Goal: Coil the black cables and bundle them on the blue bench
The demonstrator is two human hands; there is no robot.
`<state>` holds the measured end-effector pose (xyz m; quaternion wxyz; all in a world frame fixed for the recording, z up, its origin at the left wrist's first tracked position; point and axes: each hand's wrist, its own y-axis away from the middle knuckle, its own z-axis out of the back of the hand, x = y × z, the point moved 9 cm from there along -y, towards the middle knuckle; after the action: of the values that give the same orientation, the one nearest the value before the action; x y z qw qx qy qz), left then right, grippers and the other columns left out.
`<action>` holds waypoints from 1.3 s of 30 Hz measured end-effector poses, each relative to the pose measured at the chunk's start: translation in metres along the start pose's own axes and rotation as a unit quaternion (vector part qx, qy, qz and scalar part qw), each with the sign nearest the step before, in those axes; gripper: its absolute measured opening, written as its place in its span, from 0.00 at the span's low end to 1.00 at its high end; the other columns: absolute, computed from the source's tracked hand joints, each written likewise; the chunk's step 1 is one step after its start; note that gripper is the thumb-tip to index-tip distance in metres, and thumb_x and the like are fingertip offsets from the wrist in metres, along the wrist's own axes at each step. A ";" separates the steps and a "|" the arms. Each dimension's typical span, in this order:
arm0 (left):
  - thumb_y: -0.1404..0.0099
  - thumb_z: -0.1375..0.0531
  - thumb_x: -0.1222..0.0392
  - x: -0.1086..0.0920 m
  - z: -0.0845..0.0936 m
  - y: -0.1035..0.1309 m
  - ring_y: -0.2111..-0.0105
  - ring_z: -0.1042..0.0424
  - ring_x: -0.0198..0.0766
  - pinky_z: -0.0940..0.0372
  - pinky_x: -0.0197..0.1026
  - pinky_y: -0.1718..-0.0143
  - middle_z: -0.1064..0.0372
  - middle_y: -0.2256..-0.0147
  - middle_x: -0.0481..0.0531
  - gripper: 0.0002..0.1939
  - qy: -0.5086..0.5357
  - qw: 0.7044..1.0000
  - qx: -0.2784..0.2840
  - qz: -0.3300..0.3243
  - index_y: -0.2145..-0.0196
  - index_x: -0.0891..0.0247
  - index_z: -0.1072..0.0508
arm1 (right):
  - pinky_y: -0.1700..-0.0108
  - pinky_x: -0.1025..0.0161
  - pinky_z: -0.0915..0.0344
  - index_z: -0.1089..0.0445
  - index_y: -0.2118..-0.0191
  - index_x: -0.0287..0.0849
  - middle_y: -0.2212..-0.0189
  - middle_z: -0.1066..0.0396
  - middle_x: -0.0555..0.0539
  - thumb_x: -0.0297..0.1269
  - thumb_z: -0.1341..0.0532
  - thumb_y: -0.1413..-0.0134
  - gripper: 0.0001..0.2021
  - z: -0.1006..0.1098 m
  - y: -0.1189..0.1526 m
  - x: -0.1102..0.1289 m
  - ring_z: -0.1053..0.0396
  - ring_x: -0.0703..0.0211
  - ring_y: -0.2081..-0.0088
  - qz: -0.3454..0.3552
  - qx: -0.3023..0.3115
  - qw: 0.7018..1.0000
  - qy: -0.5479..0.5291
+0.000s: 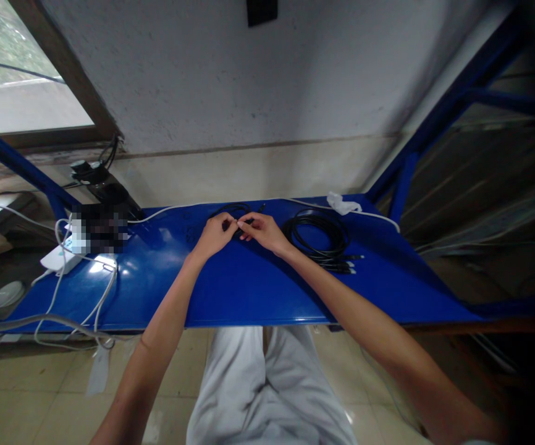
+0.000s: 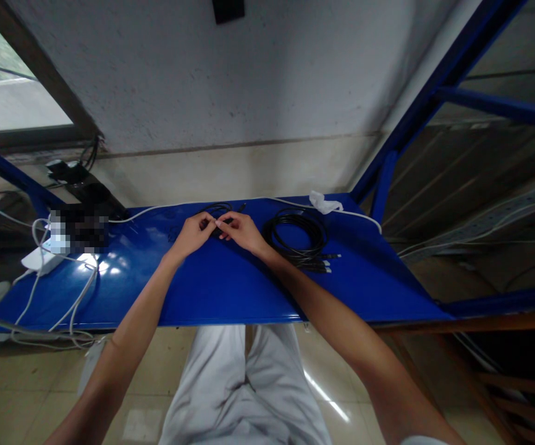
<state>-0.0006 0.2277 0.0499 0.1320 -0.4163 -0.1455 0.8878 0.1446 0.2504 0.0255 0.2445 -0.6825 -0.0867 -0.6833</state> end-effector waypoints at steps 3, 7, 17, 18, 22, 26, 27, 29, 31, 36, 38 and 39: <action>0.27 0.40 0.54 0.002 0.001 -0.001 0.67 0.28 0.38 0.38 0.41 0.62 0.24 0.68 0.50 0.12 0.025 0.999 0.013 0.014 0.66 0.63 0.23 | 0.67 0.64 0.24 0.22 0.55 0.41 0.71 0.20 0.47 0.59 0.29 0.40 0.24 -0.001 0.002 0.005 0.19 0.56 0.69 -0.008 0.030 0.999 0.023; 0.29 0.40 0.55 0.005 0.002 -0.002 0.69 0.30 0.38 0.39 0.41 0.64 0.25 0.70 0.50 0.13 0.040 0.998 0.040 0.031 0.68 0.64 0.24 | 0.67 0.64 0.25 0.24 0.47 0.40 0.67 0.18 0.45 0.55 0.28 0.41 0.26 -0.004 0.005 0.009 0.20 0.57 0.69 -0.016 0.103 0.993 0.049; 0.31 0.40 0.55 0.007 -0.020 0.005 0.72 0.33 0.36 0.42 0.39 0.68 0.27 0.73 0.49 0.13 0.040 0.989 0.139 0.033 0.70 0.65 0.22 | 0.69 0.67 0.37 0.22 0.56 0.40 0.72 0.20 0.49 0.44 0.35 0.33 0.12 -0.007 0.011 0.009 0.28 0.63 0.77 0.020 0.161 0.961 0.223; 0.31 0.39 0.55 0.007 -0.023 0.006 0.72 0.33 0.36 0.42 0.40 0.68 0.27 0.73 0.49 0.13 0.034 0.988 0.148 0.030 0.70 0.65 0.22 | 0.68 0.67 0.38 0.21 0.59 0.40 0.72 0.21 0.49 0.42 0.36 0.31 0.11 -0.008 0.012 0.011 0.29 0.64 0.76 0.032 0.166 0.954 0.249; 0.33 0.38 0.56 0.006 -0.024 0.007 0.70 0.30 0.37 0.38 0.40 0.65 0.24 0.71 0.51 0.11 0.019 0.987 0.156 0.022 0.70 0.64 0.22 | 0.63 0.65 0.42 0.18 0.63 0.40 0.69 0.21 0.48 0.35 0.36 0.31 0.10 -0.010 0.014 0.025 0.29 0.62 0.69 0.108 0.171 0.906 0.371; 0.34 0.37 0.57 0.004 -0.023 0.007 0.67 0.27 0.40 0.35 0.41 0.62 0.21 0.68 0.53 0.09 0.002 0.987 0.162 0.011 0.70 0.63 0.21 | 0.58 0.64 0.41 0.16 0.58 0.41 0.63 0.22 0.44 0.36 0.32 0.31 0.07 -0.013 0.016 0.031 0.27 0.57 0.62 0.157 0.179 0.873 0.426; 0.34 0.37 0.57 0.004 -0.023 0.007 0.66 0.26 0.40 0.35 0.42 0.61 0.21 0.67 0.53 0.09 -0.001 0.986 0.164 0.007 0.70 0.63 0.21 | 0.58 0.64 0.41 0.16 0.58 0.41 0.63 0.22 0.44 0.36 0.32 0.31 0.07 -0.013 0.016 0.031 0.27 0.57 0.61 0.158 0.180 0.871 0.429; 0.33 0.38 0.57 0.004 -0.023 0.006 0.65 0.25 0.41 0.34 0.42 0.60 0.20 0.66 0.53 0.09 -0.004 0.986 0.167 0.000 0.70 0.62 0.21 | 0.58 0.64 0.41 0.16 0.57 0.40 0.62 0.23 0.44 0.35 0.33 0.29 0.08 -0.014 0.016 0.029 0.28 0.58 0.62 0.154 0.176 0.872 0.431; 0.33 0.38 0.58 0.005 -0.024 0.006 0.64 0.24 0.42 0.33 0.42 0.59 0.20 0.65 0.53 0.09 -0.005 0.985 0.170 -0.002 0.70 0.62 0.21 | 0.59 0.64 0.41 0.17 0.57 0.40 0.62 0.23 0.44 0.35 0.34 0.29 0.08 -0.014 0.016 0.028 0.28 0.59 0.63 0.151 0.171 0.874 0.430; 0.33 0.39 0.57 0.009 -0.025 0.006 0.65 0.25 0.41 0.34 0.44 0.58 0.21 0.66 0.53 0.10 0.001 0.985 0.172 -0.003 0.70 0.62 0.22 | 0.59 0.64 0.41 0.17 0.58 0.39 0.63 0.25 0.45 0.33 0.36 0.29 0.09 -0.016 0.017 0.028 0.29 0.59 0.63 0.150 0.163 0.875 0.431; 0.33 0.39 0.57 0.008 -0.025 0.007 0.65 0.26 0.41 0.34 0.44 0.58 0.21 0.66 0.52 0.10 0.005 0.985 0.171 -0.003 0.69 0.62 0.22 | 0.58 0.64 0.41 0.18 0.58 0.40 0.62 0.25 0.45 0.31 0.37 0.30 0.09 -0.016 0.016 0.028 0.29 0.59 0.62 0.147 0.160 0.876 0.431; 0.32 0.39 0.57 0.008 -0.024 0.007 0.66 0.26 0.40 0.34 0.44 0.58 0.22 0.66 0.52 0.10 0.007 0.985 0.170 -0.003 0.69 0.62 0.22 | 0.58 0.64 0.41 0.18 0.58 0.40 0.62 0.25 0.45 0.30 0.37 0.30 0.09 -0.016 0.016 0.028 0.29 0.58 0.61 0.146 0.161 0.876 0.431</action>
<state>0.0129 0.2278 0.0271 0.2043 -0.3932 0.0077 0.8965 0.1393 0.2234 0.0480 0.4609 -0.2768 0.0194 -0.8430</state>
